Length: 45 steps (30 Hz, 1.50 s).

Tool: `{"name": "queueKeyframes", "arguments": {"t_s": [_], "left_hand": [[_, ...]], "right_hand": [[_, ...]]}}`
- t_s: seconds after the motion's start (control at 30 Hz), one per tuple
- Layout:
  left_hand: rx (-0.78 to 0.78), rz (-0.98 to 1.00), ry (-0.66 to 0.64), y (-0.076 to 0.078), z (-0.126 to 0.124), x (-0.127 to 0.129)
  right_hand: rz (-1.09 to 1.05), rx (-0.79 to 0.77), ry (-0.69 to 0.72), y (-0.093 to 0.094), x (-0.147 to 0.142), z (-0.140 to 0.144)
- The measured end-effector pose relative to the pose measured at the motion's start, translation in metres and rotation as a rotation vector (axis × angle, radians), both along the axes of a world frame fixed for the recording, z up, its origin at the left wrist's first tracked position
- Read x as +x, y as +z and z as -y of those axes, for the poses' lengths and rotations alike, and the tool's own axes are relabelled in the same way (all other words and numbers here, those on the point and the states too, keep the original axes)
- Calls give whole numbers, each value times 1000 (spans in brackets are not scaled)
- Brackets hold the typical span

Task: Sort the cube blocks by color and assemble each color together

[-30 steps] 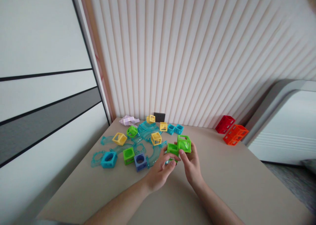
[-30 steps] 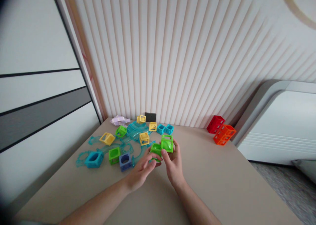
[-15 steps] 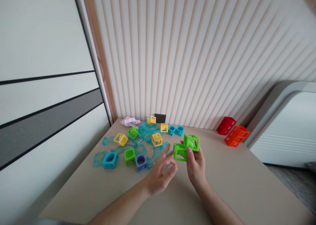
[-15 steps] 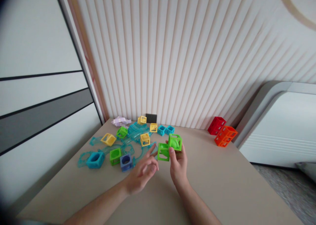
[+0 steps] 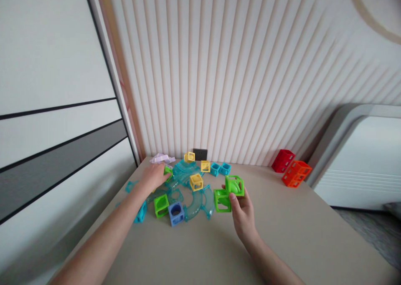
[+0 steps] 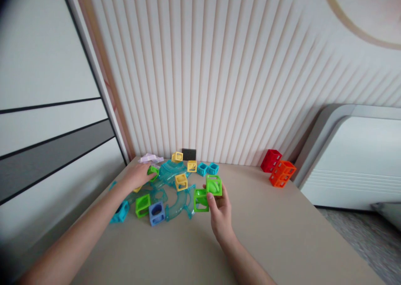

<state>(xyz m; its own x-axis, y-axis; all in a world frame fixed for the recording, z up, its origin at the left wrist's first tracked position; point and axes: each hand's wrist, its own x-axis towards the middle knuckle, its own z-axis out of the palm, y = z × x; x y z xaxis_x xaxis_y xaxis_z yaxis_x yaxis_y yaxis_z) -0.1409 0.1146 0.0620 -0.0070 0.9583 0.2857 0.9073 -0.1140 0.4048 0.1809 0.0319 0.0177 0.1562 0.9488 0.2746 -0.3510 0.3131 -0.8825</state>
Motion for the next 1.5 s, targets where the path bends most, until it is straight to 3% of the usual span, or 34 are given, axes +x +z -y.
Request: {"name": "queueKeyframes", "arguments": {"t_s": [0.13, 0.27, 0.67, 1.13, 1.5], "left_hand": [[-49, -88, 14, -20, -8, -7], [-60, -121, 29, -27, -12, -7], [3, -57, -97, -30, -10, -9], [20, 72, -72, -31, -5, -3], [162, 91, -131, -27, -4, 4]], "right_hand": [[13, 3, -2, 3, 1, 0], [30, 12, 3, 5, 0, 2], [45, 1, 16, 5, -2, 3], [23, -10, 52, 5, -3, 5], [39, -8, 89, 2, -4, 5]]}}
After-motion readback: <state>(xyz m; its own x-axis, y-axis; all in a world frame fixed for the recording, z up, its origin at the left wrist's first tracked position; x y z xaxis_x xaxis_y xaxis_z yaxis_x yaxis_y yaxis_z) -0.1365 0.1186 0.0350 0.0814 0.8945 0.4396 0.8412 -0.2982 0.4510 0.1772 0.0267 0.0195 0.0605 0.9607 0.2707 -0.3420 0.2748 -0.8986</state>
